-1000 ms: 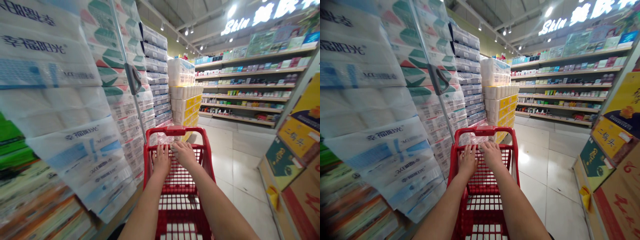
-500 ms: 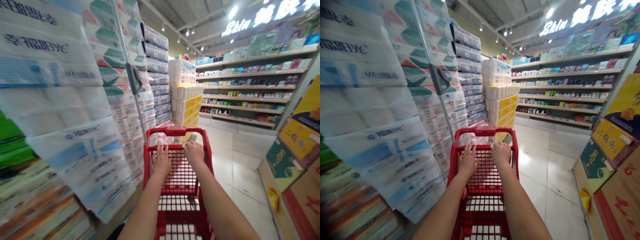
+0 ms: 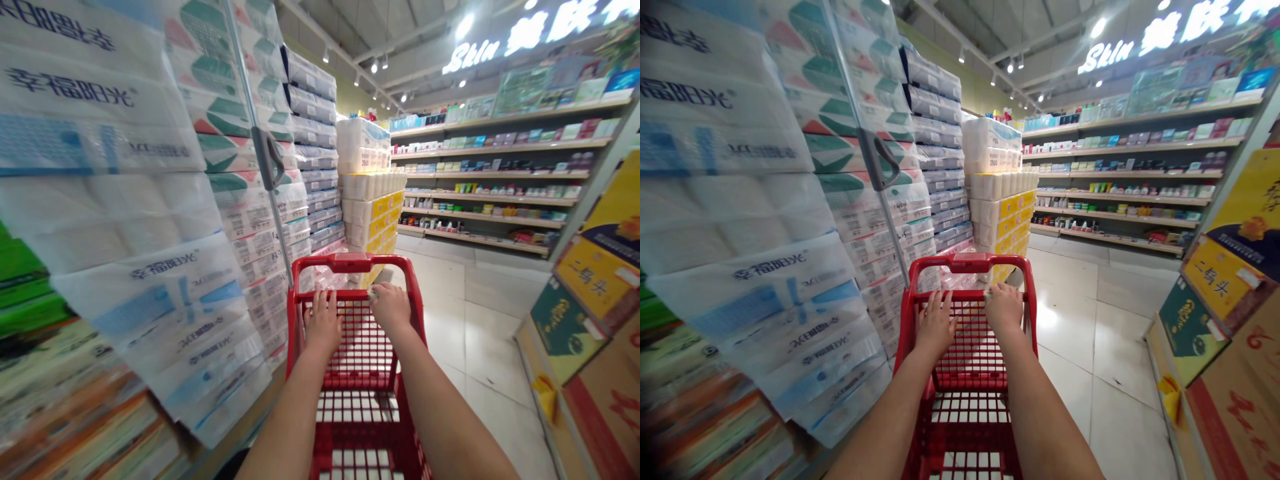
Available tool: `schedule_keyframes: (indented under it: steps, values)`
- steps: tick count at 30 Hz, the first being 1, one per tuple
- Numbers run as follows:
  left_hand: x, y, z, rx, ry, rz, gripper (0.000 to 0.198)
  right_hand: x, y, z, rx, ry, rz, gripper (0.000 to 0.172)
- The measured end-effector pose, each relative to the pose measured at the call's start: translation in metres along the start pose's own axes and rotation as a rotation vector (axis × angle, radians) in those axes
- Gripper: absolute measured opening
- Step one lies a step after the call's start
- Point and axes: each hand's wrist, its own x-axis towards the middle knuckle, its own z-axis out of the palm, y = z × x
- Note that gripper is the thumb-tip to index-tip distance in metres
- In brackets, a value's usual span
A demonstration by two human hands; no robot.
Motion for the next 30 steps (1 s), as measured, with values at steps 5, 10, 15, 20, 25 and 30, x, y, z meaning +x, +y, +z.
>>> schedule_keyframes:
  steps: [5,10,15,20,25,30]
  values:
    - [0.000,0.000,0.001,0.003,0.008,0.002,0.064,0.000,0.001,0.000,0.021,0.022,0.026,0.032]
    - [0.000,-0.001,0.002,0.000,0.004,-0.003,0.064,0.002,0.002,0.006,0.082,0.061,0.039,0.034]
    - [0.000,0.000,0.001,0.005,0.015,0.001,0.064,0.001,0.000,0.012,0.072,0.067,-0.061,0.036]
    - [0.000,0.000,0.001,0.006,0.013,-0.003,0.064,-0.002,-0.004,0.010,0.020,0.088,-0.013,0.034]
    - [0.000,0.001,0.002,0.003,0.013,-0.005,0.064,-0.006,-0.016,0.011,0.021,0.024,-0.169,0.036]
    - [0.000,0.001,0.001,-0.004,0.006,-0.007,0.064,-0.007,-0.018,0.010,0.051,0.009,-0.193,0.036]
